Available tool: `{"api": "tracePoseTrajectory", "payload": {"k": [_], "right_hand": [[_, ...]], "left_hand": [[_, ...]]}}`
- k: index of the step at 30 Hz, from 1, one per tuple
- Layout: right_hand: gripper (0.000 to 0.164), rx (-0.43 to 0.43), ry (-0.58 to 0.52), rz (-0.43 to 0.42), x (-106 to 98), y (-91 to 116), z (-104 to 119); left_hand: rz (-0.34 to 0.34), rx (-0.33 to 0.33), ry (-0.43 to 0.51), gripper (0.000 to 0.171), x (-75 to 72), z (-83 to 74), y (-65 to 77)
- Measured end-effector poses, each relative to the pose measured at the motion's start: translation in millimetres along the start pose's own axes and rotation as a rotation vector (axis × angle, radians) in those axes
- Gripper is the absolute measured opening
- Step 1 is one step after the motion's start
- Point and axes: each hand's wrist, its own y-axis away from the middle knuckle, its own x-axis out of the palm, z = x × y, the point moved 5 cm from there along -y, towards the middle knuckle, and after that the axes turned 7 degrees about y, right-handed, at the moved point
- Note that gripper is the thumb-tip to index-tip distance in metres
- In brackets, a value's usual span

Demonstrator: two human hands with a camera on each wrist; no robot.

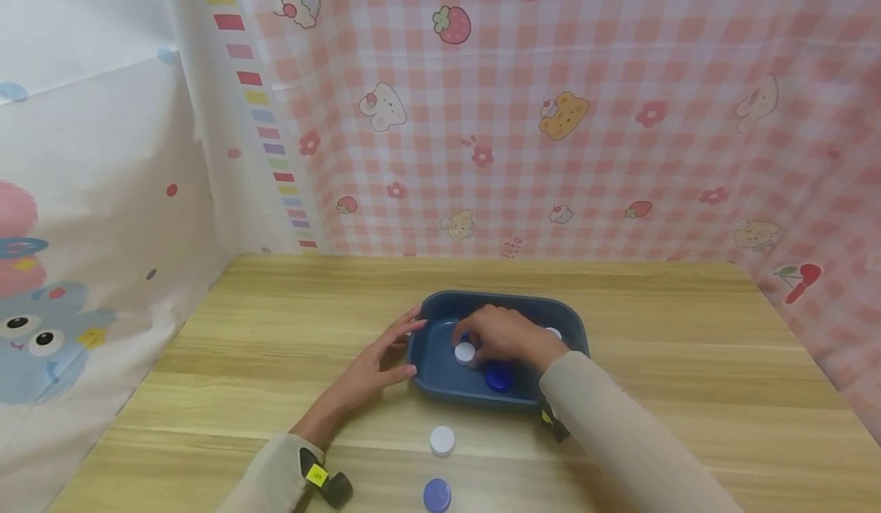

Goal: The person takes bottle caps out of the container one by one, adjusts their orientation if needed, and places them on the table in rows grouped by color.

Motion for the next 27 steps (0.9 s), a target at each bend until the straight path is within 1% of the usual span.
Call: {"api": "tracePoseTrajectory", "payload": {"k": [3,5,7,9,13,16,18,23,27], "right_hand": [[0.032,-0.004,0.008,0.0,-1,1,1],[0.032,-0.009,0.015,-0.005,-3,2,3],[0.033,-0.019,0.028,-0.016,-6,4,5],[0.033,-0.031,0.044,-0.029,-10,6,7],[0.034,-0.049,0.075,-0.052,-17,11,12],[0.034,-0.056,0.083,-0.068,-22,17,17],[0.034,-0.06,0.087,-0.081,-25,21,20],[0.034,-0.049,0.094,-0.091,-32,31,26],[0.036,-0.038,0.089,-0.095,-35,39,30]], "left_hand": [[-0.013,-0.007,-0.017,0.061,-1.4,15.6,-0.3],[-0.015,-0.009,-0.021,0.061,-1.9,19.3,-0.3],[-0.013,-0.004,-0.02,0.061,-1.9,19.2,-0.3],[-0.009,0.007,-0.011,0.062,-1.1,14.9,-0.5],[0.003,0.015,0.006,0.061,1.0,-3.5,0.0],[0.006,0.017,0.011,0.06,2.1,-11.7,0.8],[0.001,0.023,-0.017,0.06,1.5,-6.6,-0.3],[-0.01,0.027,-0.055,0.062,-2.5,15.5,-3.8],[-0.006,0.015,-0.042,0.063,-4.0,21.1,-4.0]]}}
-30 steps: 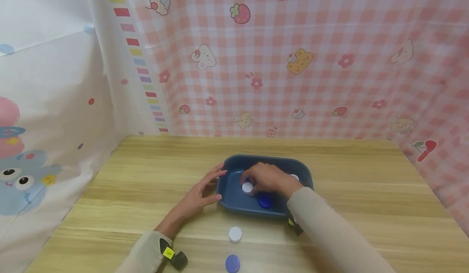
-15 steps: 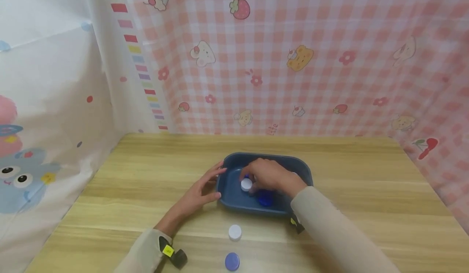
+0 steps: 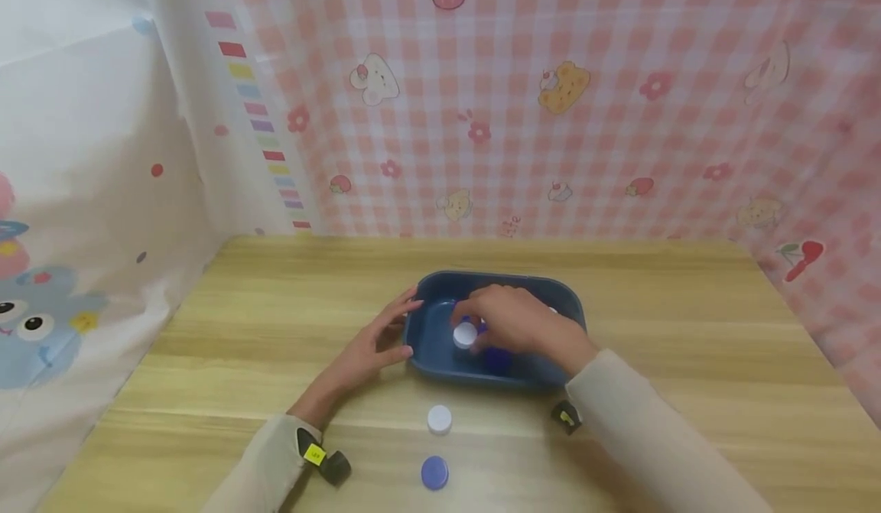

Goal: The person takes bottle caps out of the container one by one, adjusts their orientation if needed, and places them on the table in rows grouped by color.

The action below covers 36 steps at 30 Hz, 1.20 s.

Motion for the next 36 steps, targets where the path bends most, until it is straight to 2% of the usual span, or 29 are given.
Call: {"api": "tracePoseTrajectory", "payload": {"k": [3,9,12,19,29,36], "right_hand": [[0.036,-0.007,0.001,-0.013,-5,4,4],[0.034,-0.046,0.004,-0.033,-12,14,16],[0.033,-0.076,0.003,-0.046,-15,19,24],[0.031,-0.114,0.02,-0.032,-8,34,45],[0.027,-0.083,0.03,-0.029,6,51,61],[0.029,-0.032,0.01,0.016,24,54,67]], "left_hand": [[-0.004,-0.006,-0.008,0.062,-1.8,-5.6,-0.8],[0.005,0.015,0.029,0.06,-0.3,-35.8,-0.5],[0.012,0.006,0.035,0.06,-0.2,-43.4,-0.7],[0.012,0.004,0.04,0.06,0.0,-44.4,0.4],[0.018,-0.006,0.053,0.06,1.9,-43.8,0.4],[0.02,-0.015,0.062,0.06,2.7,-40.8,2.2]]}}
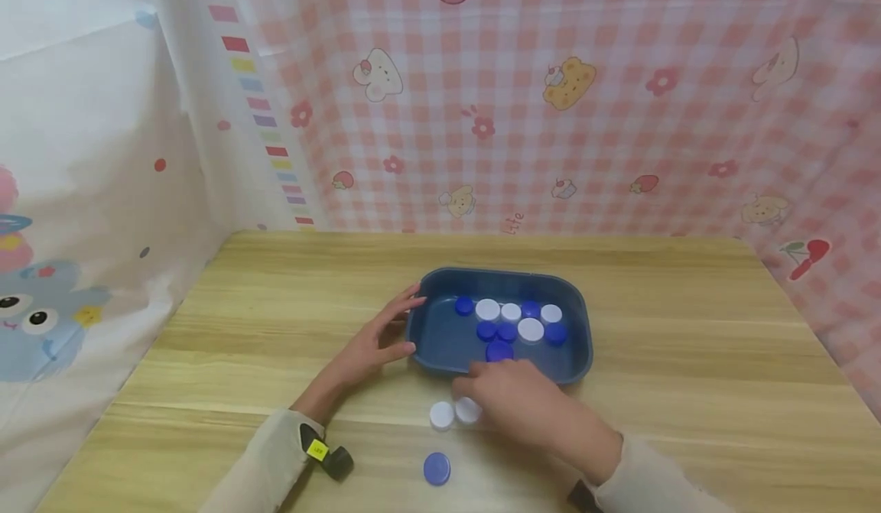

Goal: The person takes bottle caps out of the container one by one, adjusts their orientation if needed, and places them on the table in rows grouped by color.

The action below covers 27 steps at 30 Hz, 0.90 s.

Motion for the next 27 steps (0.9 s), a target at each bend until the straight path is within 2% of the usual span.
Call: {"api": "tracePoseTrajectory", "payload": {"k": [6,14,20,27], "right_hand": [[0.031,0.033,0.034,-0.034,10,2,2],[0.029,0.028,0.116,-0.075,25,3,5],[0.025,0.058,0.108,-0.056,32,1,5],[0.024,0.054,0.108,-0.059,33,1,5]], "left_hand": [[0.002,0.012,-0.003,0.059,-0.3,2.0,0.5],[-0.001,0.014,-0.017,0.06,-0.3,2.8,0.4],[0.0,0.017,-0.004,0.06,-0.2,3.6,0.1],[-0.004,0.003,-0.009,0.06,-0.3,8.2,-0.7]]}}
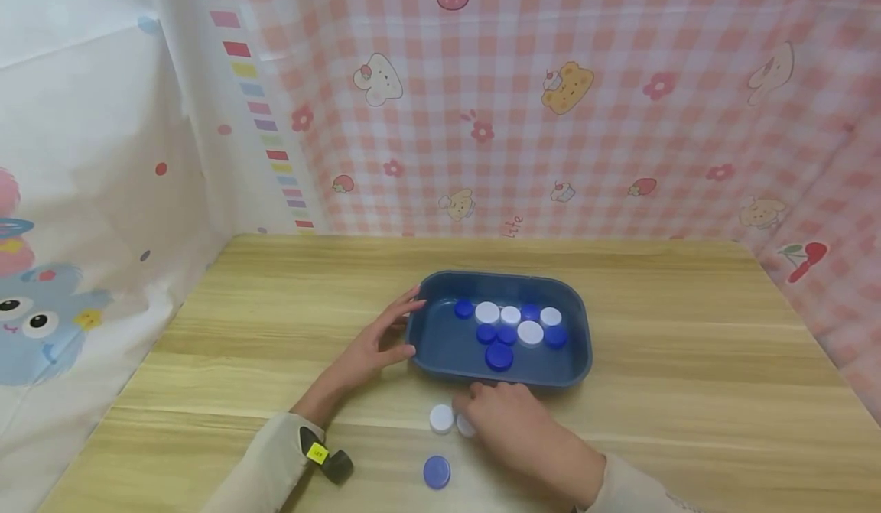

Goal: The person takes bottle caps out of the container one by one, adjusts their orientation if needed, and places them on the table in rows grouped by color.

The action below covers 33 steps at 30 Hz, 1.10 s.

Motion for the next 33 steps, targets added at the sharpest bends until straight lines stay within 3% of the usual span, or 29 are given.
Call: {"api": "tracePoseTrajectory", "payload": {"k": [6,33], "right_hand": [[0.024,0.0,-0.005,-0.002,2.1,-1.2,-0.6],[0.023,0.0,0.003,0.014,3.2,-2.4,0.6]], "left_hand": [[0.002,-0.006,0.001,0.059,0.7,-6.6,1.2],[0.006,0.008,-0.011,0.059,0.6,-5.5,1.2]]}}
